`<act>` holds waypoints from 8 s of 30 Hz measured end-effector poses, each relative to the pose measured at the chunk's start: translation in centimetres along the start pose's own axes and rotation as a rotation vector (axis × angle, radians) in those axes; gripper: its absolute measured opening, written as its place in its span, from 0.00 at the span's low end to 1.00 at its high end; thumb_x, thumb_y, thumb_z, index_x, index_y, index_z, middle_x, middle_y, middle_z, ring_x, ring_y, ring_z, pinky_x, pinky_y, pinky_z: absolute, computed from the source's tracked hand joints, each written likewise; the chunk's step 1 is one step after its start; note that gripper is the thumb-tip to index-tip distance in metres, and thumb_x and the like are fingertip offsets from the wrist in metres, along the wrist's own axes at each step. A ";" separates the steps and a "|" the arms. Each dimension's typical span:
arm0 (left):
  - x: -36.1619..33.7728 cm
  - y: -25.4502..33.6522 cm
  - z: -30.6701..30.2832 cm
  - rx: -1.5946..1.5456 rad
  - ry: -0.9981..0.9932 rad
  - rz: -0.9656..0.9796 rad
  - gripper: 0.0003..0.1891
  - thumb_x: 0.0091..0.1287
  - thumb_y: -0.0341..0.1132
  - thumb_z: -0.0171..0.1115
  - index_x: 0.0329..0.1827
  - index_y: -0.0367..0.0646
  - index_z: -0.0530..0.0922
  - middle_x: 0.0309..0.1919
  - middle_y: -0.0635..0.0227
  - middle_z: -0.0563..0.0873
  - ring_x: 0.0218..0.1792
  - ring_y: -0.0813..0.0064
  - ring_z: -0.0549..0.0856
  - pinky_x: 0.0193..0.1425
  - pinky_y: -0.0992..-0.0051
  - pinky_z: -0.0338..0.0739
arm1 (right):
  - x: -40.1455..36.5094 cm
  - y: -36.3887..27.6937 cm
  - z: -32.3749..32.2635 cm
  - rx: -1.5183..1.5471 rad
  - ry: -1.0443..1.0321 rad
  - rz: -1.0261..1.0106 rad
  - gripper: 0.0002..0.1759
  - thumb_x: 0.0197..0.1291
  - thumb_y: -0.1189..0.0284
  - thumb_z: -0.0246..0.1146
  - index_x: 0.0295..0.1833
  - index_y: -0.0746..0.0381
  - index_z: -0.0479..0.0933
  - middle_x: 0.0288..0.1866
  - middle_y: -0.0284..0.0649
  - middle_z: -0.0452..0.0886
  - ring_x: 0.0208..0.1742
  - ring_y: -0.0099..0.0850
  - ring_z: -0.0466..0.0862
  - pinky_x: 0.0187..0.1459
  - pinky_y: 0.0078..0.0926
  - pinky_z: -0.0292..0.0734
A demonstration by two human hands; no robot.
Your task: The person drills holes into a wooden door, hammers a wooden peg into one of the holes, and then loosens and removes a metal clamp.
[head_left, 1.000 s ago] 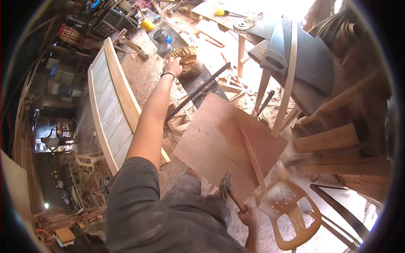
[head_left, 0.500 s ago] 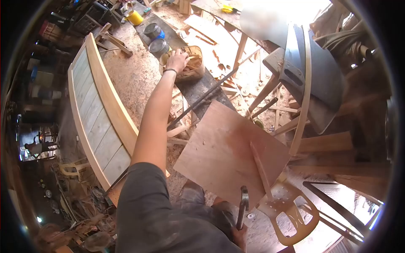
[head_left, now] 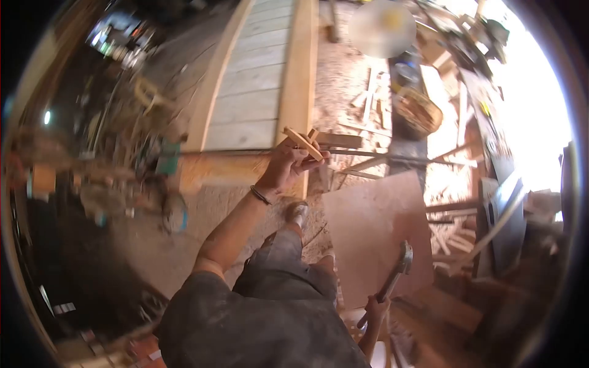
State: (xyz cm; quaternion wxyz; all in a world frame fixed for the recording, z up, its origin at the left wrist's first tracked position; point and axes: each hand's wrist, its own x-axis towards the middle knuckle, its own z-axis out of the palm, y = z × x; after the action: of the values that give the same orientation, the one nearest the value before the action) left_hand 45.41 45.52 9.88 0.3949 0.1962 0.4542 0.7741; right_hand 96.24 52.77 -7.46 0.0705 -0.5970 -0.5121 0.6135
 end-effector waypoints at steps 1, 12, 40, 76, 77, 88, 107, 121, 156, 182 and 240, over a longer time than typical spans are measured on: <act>-2.6 1.2 -2.0 -0.037 0.063 0.023 0.11 0.72 0.33 0.60 0.54 0.41 0.74 0.47 0.63 0.82 0.58 0.59 0.85 0.67 0.59 0.82 | 0.0 -1.4 0.6 -0.021 -0.035 -0.034 0.08 0.51 0.76 0.66 0.30 0.62 0.71 0.16 0.32 0.70 0.14 0.24 0.73 0.18 0.24 0.69; -23.8 7.3 -28.3 -0.018 0.655 0.170 0.16 0.78 0.48 0.53 0.43 0.42 0.75 0.30 0.69 0.81 0.25 0.82 0.75 0.28 0.78 0.72 | -6.5 -9.4 24.1 -0.197 -0.307 -0.232 0.07 0.54 0.77 0.65 0.32 0.63 0.72 0.19 0.32 0.71 0.15 0.22 0.71 0.18 0.21 0.68; -21.8 -2.1 -48.5 0.537 0.542 -0.064 0.16 0.70 0.44 0.68 0.46 0.38 0.83 0.25 0.76 0.80 0.22 0.86 0.75 0.25 0.80 0.69 | -20.1 -13.4 40.6 -0.869 -0.209 -0.298 0.19 0.51 0.61 0.71 0.39 0.66 0.82 0.30 0.49 0.83 0.33 0.40 0.84 0.39 0.39 0.76; -19.7 2.1 -67.9 1.164 0.629 0.443 0.10 0.67 0.38 0.68 0.37 0.40 0.83 0.31 0.61 0.85 0.35 0.59 0.84 0.40 0.64 0.78 | -17.2 -22.3 69.0 -0.509 -0.812 -0.501 0.11 0.54 0.69 0.66 0.32 0.65 0.75 0.22 0.34 0.74 0.21 0.23 0.71 0.24 0.29 0.66; -19.5 1.9 -68.0 1.172 0.625 0.449 0.09 0.67 0.38 0.68 0.37 0.40 0.83 0.32 0.61 0.86 0.36 0.58 0.84 0.42 0.63 0.78 | -17.2 -21.6 71.1 -0.409 -0.856 -0.485 0.10 0.54 0.70 0.66 0.32 0.65 0.75 0.22 0.34 0.75 0.20 0.23 0.72 0.24 0.28 0.66; -19.7 0.3 -68.7 1.250 0.627 0.380 0.08 0.66 0.38 0.68 0.40 0.44 0.84 0.39 0.63 0.88 0.43 0.60 0.85 0.48 0.63 0.80 | -18.6 -22.5 78.9 -0.776 -0.714 -0.402 0.16 0.51 0.67 0.63 0.33 0.73 0.77 0.24 0.51 0.80 0.28 0.39 0.82 0.34 0.40 0.76; -25.5 4.0 -69.4 1.343 1.173 0.333 0.16 0.70 0.43 0.61 0.51 0.39 0.81 0.40 0.55 0.87 0.42 0.49 0.86 0.50 0.57 0.81 | -18.8 -24.1 80.2 0.147 -0.944 -1.104 0.06 0.58 0.80 0.57 0.38 0.64 0.67 0.25 0.35 0.71 0.24 0.25 0.65 0.26 0.28 0.64; -24.9 3.8 -70.1 0.992 1.089 -0.753 0.38 0.76 0.63 0.34 0.40 0.40 0.87 0.39 0.48 0.89 0.43 0.47 0.89 0.48 0.51 0.82 | -19.3 -27.2 79.4 0.351 -1.128 -1.001 0.09 0.59 0.70 0.65 0.31 0.62 0.74 0.24 0.38 0.76 0.26 0.32 0.76 0.31 0.33 0.73; -25.2 3.6 -70.1 1.087 1.131 -0.651 0.39 0.76 0.65 0.34 0.39 0.40 0.88 0.37 0.50 0.89 0.41 0.48 0.89 0.48 0.54 0.82 | -7.7 -8.4 77.1 -0.809 -0.515 -0.037 0.13 0.57 0.64 0.61 0.31 0.64 0.75 0.18 0.35 0.74 0.17 0.29 0.74 0.19 0.33 0.68; -74.5 -10.2 -57.5 0.895 0.613 -0.664 0.21 0.76 0.44 0.52 0.57 0.33 0.76 0.32 0.61 0.84 0.30 0.69 0.86 0.35 0.68 0.81 | -40.7 41.0 37.5 -0.027 -0.182 0.591 0.16 0.65 0.62 0.63 0.26 0.58 0.73 0.15 0.33 0.68 0.14 0.30 0.68 0.18 0.33 0.66; -101.7 -45.1 -53.4 1.550 0.019 0.249 0.49 0.58 0.50 0.76 0.76 0.34 0.59 0.66 0.44 0.70 0.66 0.45 0.70 0.70 0.52 0.64 | -41.4 92.2 29.6 1.992 -0.385 -0.144 0.15 0.75 0.66 0.49 0.31 0.53 0.61 0.19 0.21 0.59 0.18 0.13 0.62 0.25 0.18 0.65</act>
State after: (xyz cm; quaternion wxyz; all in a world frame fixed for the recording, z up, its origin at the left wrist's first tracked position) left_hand 91.67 -51.66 -50.48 0.0516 0.4588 0.8429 0.2764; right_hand 132.30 -35.14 -52.90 0.4889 -0.1254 0.1945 0.8411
